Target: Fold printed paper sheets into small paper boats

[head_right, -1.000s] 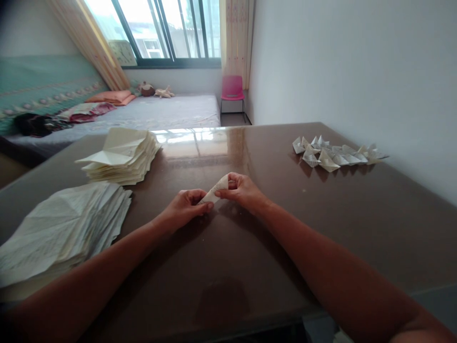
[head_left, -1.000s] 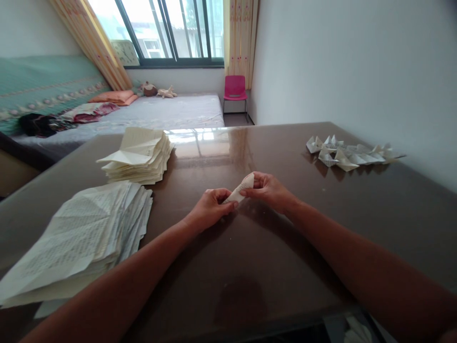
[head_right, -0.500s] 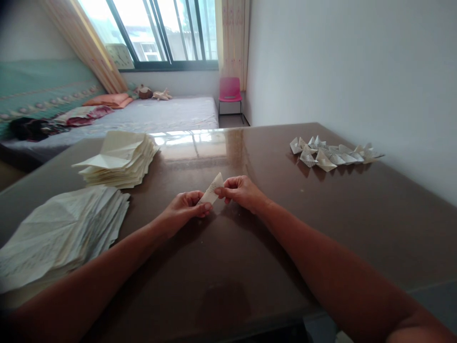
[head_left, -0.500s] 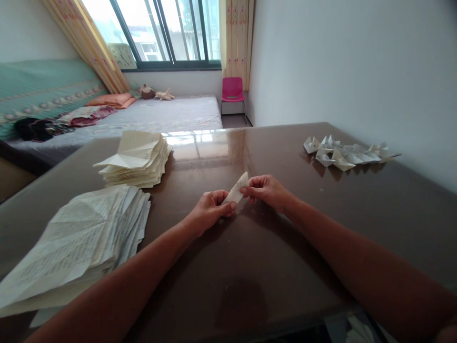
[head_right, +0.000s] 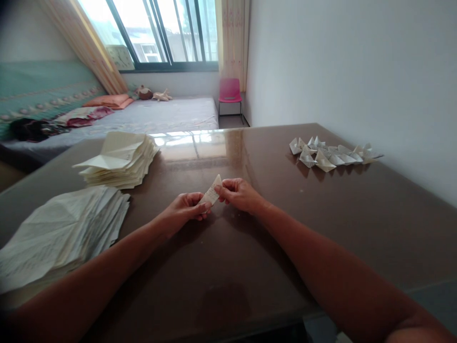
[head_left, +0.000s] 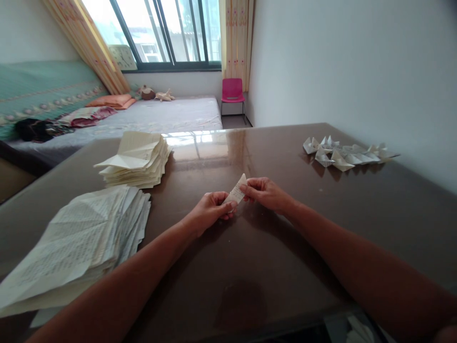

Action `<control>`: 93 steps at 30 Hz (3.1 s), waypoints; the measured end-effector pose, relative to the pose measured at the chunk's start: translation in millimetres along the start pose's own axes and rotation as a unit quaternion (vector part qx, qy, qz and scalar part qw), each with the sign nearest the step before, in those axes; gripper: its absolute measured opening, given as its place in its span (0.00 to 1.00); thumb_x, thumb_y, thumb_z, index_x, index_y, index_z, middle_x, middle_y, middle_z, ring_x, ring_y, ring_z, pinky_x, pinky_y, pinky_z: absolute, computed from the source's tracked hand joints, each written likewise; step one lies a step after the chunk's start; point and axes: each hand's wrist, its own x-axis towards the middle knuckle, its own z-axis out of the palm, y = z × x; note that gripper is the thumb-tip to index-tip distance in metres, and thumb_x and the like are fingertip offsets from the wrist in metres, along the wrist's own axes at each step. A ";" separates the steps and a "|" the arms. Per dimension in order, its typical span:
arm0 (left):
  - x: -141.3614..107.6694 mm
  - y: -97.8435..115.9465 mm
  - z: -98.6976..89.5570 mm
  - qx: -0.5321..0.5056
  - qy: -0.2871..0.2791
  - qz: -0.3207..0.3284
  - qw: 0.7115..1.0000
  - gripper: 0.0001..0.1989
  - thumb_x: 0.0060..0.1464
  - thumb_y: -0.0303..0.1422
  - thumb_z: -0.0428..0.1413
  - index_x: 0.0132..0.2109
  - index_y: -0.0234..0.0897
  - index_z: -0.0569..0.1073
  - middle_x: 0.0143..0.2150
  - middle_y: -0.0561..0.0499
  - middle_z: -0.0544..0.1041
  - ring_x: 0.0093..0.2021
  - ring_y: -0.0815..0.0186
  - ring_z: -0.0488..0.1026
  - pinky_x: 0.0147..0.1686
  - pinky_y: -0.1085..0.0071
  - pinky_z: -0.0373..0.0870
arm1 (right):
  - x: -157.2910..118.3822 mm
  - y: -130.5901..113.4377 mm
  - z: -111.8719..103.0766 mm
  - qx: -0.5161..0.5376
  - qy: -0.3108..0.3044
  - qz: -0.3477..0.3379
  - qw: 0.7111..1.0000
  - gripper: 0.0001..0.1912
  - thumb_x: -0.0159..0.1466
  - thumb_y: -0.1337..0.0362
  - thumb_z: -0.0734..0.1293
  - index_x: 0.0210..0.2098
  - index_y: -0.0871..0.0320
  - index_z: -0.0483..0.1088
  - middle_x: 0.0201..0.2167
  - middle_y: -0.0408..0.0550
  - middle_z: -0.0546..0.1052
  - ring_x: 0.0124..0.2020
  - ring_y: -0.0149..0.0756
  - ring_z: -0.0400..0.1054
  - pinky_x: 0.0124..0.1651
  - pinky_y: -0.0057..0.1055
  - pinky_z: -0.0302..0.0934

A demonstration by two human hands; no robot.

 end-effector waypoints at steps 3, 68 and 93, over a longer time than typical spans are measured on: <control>-0.6 0.8 -1.3 -0.034 -0.031 -0.020 0.999 0.19 0.43 0.43 0.66 0.33 0.30 0.73 0.25 0.53 0.73 0.23 0.76 0.66 0.25 0.80 0.63 | -0.5 0.1 0.8 -0.028 0.022 -0.014 0.999 0.22 0.62 0.48 0.64 0.22 0.60 0.66 0.18 0.40 0.67 0.22 0.26 0.57 0.26 0.26 0.51; -12.0 -5.9 -0.4 0.550 0.111 0.196 0.804 0.11 0.60 0.34 0.49 0.49 0.45 0.69 0.45 0.51 0.73 0.41 0.63 0.72 0.37 0.71 0.65 | -1.8 -3.9 -23.3 -0.315 0.056 -0.123 0.939 0.11 0.65 0.59 0.62 0.37 0.55 0.75 0.32 0.47 0.77 0.35 0.36 0.65 0.41 0.32 0.58; -11.8 -13.3 6.5 0.555 0.204 0.337 0.733 0.13 0.62 0.38 0.51 0.51 0.46 0.72 0.46 0.54 0.77 0.35 0.73 0.74 0.35 0.77 0.65 | -19.5 -20.2 4.3 -0.532 -0.034 -0.076 0.842 0.07 0.59 0.58 0.69 0.36 0.51 0.76 0.50 0.46 0.73 0.53 0.43 0.59 0.51 0.42 0.50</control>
